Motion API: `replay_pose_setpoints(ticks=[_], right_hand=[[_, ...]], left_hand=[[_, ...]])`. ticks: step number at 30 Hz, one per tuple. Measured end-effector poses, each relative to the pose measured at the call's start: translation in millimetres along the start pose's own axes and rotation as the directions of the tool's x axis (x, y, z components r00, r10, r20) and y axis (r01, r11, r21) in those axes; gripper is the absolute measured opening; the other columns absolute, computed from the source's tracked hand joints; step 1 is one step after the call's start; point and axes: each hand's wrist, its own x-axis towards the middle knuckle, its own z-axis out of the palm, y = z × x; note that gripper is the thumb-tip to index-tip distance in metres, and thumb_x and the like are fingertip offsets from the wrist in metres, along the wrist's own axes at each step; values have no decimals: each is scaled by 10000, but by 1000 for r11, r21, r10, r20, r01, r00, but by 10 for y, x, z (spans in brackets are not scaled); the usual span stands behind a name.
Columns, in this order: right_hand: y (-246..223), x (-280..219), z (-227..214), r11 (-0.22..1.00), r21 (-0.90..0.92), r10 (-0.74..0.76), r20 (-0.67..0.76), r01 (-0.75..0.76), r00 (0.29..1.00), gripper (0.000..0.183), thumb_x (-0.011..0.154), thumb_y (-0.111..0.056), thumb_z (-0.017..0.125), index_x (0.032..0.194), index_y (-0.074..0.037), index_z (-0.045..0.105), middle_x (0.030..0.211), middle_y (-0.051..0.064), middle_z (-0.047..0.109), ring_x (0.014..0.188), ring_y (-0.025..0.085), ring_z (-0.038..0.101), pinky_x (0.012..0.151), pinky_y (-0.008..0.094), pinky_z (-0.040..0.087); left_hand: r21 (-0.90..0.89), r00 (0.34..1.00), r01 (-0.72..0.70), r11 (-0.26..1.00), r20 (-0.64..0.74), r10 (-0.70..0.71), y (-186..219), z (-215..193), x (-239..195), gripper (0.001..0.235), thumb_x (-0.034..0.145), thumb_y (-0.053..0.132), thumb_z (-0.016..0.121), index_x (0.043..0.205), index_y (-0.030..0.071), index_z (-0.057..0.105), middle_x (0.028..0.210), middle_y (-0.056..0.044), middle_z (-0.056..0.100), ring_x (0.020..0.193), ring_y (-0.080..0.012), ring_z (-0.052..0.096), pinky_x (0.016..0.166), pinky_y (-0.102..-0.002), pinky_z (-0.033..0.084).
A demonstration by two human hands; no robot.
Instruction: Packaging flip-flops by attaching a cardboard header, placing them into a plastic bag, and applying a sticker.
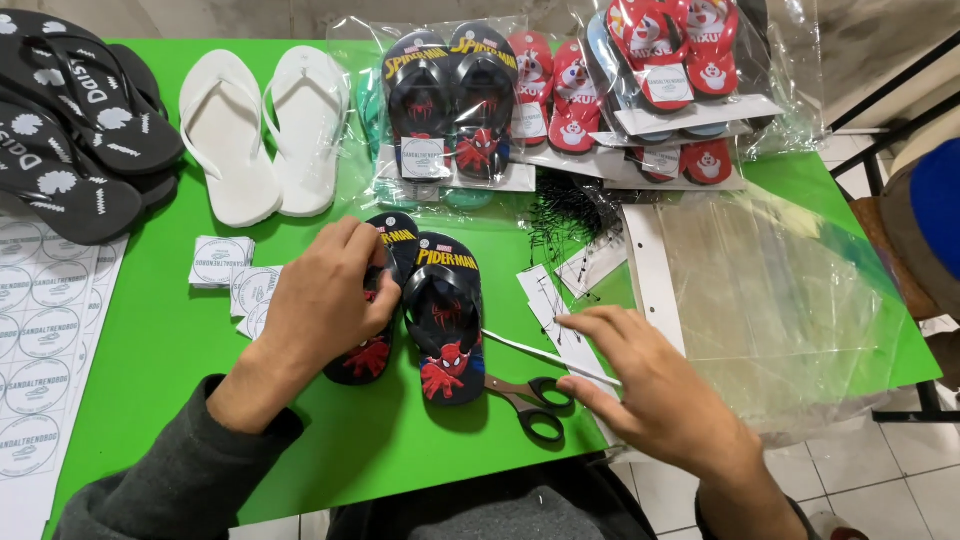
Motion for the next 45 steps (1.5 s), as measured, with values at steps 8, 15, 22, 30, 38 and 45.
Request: replay_pose_setpoints(ticks=[8, 15, 22, 30, 38, 45], right_hand=[[-289, 300, 413, 978, 118, -184, 120, 170, 976, 575, 985, -271, 641, 1520, -200, 441, 1579, 288, 321, 1395, 429, 368, 1100, 560, 338], [-256, 470, 816, 988, -13, -156, -5, 156, 988, 645, 1012, -329, 575, 1556, -58, 357, 1572, 308, 299, 1237, 448, 421, 1062, 540, 351], [-206, 454, 825, 982, 169, -82, -37, 87, 996, 729, 997, -280, 613, 1534, 91, 287, 1566, 289, 282, 1480, 415, 259, 1205, 498, 259], [-195, 426, 694, 979, 206, -6, 30, -1, 1000, 792, 972, -273, 660, 1562, 56, 246, 1607, 263, 240, 1510, 385, 234, 1221, 486, 227], [-287, 358, 105, 986, 166, 0, 63, -11, 998, 632, 964, -283, 630, 1526, -90, 413, 1604, 186, 363, 1480, 323, 347, 1184, 477, 288], [-16, 554, -551, 976, -74, 190, -169, -205, 967, 351, 987, -144, 580, 1326, -65, 632, 1207, 110, 724, 1033, 222, 691, 920, 375, 565]], left_hand=[[-75, 987, -159, 985, -1, 159, -184, 112, 13, 329, 818, 52, 591, 1146, 63, 566, 1117, -132, 568, 991, -344, 585, 788, -478, 499], [-63, 986, -166, 984, -31, 164, -207, 123, -7, 203, 906, 17, 628, 1101, 67, 602, 1035, -113, 561, 878, -316, 622, 624, -459, 537], [-253, 998, -35, 967, 47, 49, -142, 93, -13, 211, 968, 69, 543, 1166, 31, 606, 1097, -141, 555, 800, -375, 626, 659, -511, 530], [-346, 995, 38, 937, 99, -4, -114, 172, -27, 170, 954, 77, 564, 1108, 50, 631, 1127, -101, 576, 813, -344, 640, 689, -485, 529], [-196, 993, 33, 980, 114, -11, 4, 107, -47, 197, 948, 152, 578, 1131, 81, 598, 1129, -67, 559, 750, -333, 627, 483, -495, 526], [-285, 996, 14, 958, 91, 13, 37, 149, -70, 163, 945, 91, 577, 1100, 39, 581, 1122, -125, 543, 696, -392, 605, 510, -510, 482]])
